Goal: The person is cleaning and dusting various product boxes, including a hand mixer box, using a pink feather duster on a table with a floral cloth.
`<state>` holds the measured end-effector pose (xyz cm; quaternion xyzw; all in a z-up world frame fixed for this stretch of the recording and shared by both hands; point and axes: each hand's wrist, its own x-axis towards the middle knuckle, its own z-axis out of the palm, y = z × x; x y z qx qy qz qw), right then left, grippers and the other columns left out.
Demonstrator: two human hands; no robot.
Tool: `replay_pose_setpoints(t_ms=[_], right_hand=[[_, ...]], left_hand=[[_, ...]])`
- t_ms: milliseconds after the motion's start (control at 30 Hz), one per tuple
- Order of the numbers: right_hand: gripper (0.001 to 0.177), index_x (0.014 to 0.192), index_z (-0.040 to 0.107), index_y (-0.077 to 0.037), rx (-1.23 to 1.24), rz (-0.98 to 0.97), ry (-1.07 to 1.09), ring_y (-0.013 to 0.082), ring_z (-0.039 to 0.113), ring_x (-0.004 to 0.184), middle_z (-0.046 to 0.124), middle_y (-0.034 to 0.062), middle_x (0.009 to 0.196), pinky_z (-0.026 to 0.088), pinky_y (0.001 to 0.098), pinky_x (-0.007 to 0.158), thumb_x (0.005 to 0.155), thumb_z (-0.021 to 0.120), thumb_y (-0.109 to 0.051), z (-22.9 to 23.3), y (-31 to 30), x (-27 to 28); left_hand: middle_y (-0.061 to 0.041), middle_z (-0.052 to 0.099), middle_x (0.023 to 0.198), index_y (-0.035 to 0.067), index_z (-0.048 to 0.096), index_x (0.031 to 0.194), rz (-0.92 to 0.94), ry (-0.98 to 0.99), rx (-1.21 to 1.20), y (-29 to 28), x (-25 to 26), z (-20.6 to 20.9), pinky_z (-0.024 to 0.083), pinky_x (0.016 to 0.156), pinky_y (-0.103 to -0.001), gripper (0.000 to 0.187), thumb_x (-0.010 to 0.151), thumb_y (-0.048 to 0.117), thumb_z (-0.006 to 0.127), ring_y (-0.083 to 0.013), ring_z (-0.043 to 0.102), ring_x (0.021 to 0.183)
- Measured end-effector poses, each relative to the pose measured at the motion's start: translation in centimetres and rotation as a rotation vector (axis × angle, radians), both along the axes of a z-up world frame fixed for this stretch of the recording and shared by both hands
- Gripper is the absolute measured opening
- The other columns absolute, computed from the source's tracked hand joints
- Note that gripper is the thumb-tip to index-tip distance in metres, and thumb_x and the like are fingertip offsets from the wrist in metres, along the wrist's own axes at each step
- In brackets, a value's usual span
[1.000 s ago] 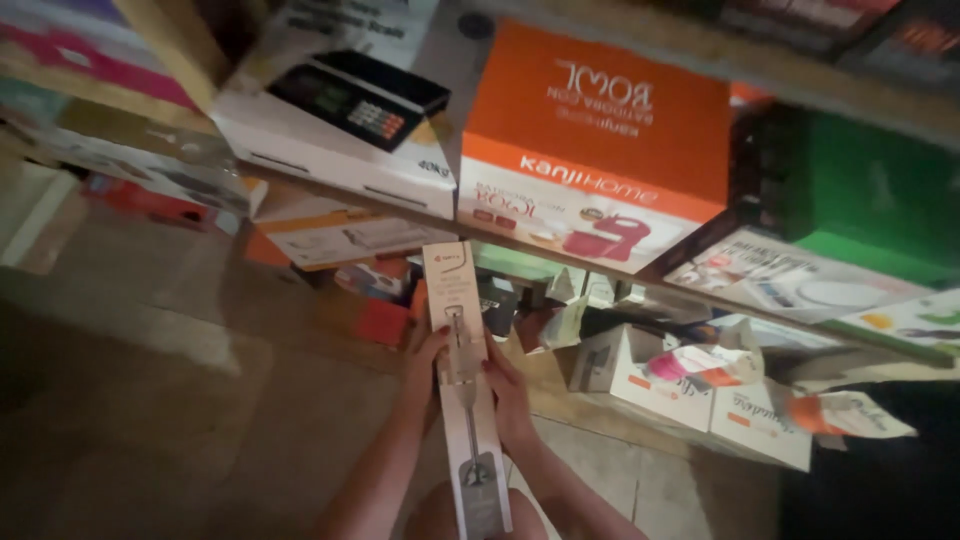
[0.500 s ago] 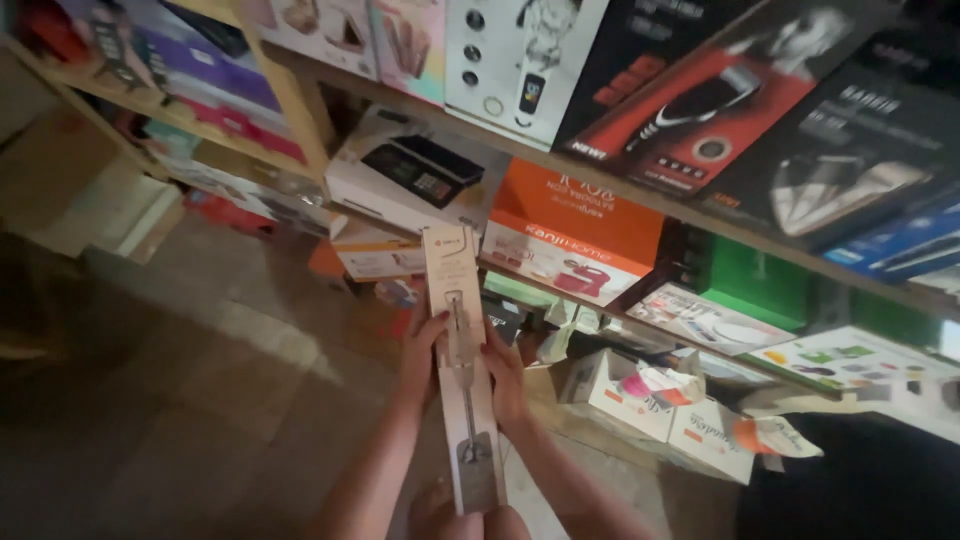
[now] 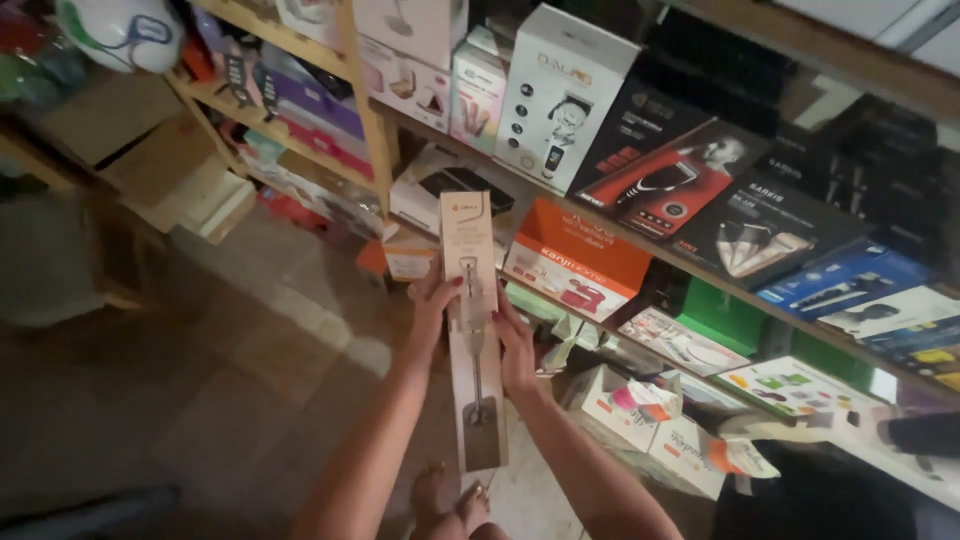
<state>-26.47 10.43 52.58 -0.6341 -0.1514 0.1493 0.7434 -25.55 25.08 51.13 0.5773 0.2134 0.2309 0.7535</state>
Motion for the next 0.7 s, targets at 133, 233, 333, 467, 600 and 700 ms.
replay_pose_setpoints(t_ms=[133,233,333,467,600,700], right_hand=[[0.052,0.146,0.055,-0.016,-0.005,0.007,-0.036,0.0258,0.048,0.137,0.054,0.0111,0.149,0.037,0.0456,0.114,0.095,0.053,-0.025,0.9,0.7,0.3],[0.054,0.148,0.052,-0.017,0.038,0.029,-0.070,0.0251,0.047,0.138,0.052,0.0111,0.151,0.037,0.0451,0.115,0.094,0.052,-0.025,3.4,1.7,-0.6],[0.055,0.149,0.049,-0.017,0.068,0.048,-0.060,0.0290,0.044,0.141,0.050,0.0139,0.152,0.033,0.0488,0.117,0.095,0.051,-0.024,5.0,2.8,-1.3],[0.053,0.147,0.052,-0.016,0.122,0.045,-0.060,0.0270,0.045,0.140,0.050,0.0121,0.152,0.034,0.0455,0.117,0.095,0.051,-0.022,5.1,4.8,-0.9],[0.051,0.147,0.052,-0.014,0.194,0.076,-0.071,0.0258,0.048,0.139,0.051,0.0121,0.151,0.037,0.0444,0.116,0.096,0.056,-0.023,6.6,7.7,-0.9],[0.051,0.148,0.050,-0.013,0.239,0.108,-0.043,0.0266,0.046,0.141,0.049,0.0117,0.152,0.035,0.0448,0.118,0.098,0.055,-0.021,5.9,9.4,-0.4]], left_hand=[[-0.014,0.076,0.094,0.030,0.052,0.149,0.066,0.108,0.027,-0.1,-1.6,5.2,0.055,0.079,-0.027,0.074,0.080,0.042,0.079,-0.0165,0.069,0.085],[-0.017,0.072,0.118,0.035,0.052,0.148,0.064,0.047,-0.089,0.6,-1.9,7.2,0.056,0.087,-0.033,0.071,0.082,0.039,0.077,-0.0204,0.069,0.099],[-0.016,0.063,0.133,0.029,0.046,0.152,-0.002,-0.036,-0.173,1.7,-2.1,7.8,0.053,0.096,-0.038,0.074,0.085,0.034,0.077,-0.0220,0.064,0.108],[-0.018,0.059,0.140,0.030,0.039,0.156,-0.066,-0.161,-0.152,4.1,-2.3,7.9,0.055,0.094,-0.037,0.076,0.090,0.032,0.076,-0.0237,0.065,0.113],[-0.015,0.058,0.142,0.026,0.042,0.155,0.024,-0.251,-0.156,7.7,-1.4,4.2,0.055,0.094,-0.037,0.079,0.087,0.031,0.081,-0.0236,0.064,0.113],[-0.014,0.059,0.141,0.028,0.046,0.153,0.066,-0.229,-0.121,8.5,-3.8,9.7,0.054,0.097,-0.042,0.076,0.085,0.032,0.081,-0.0240,0.062,0.116]])
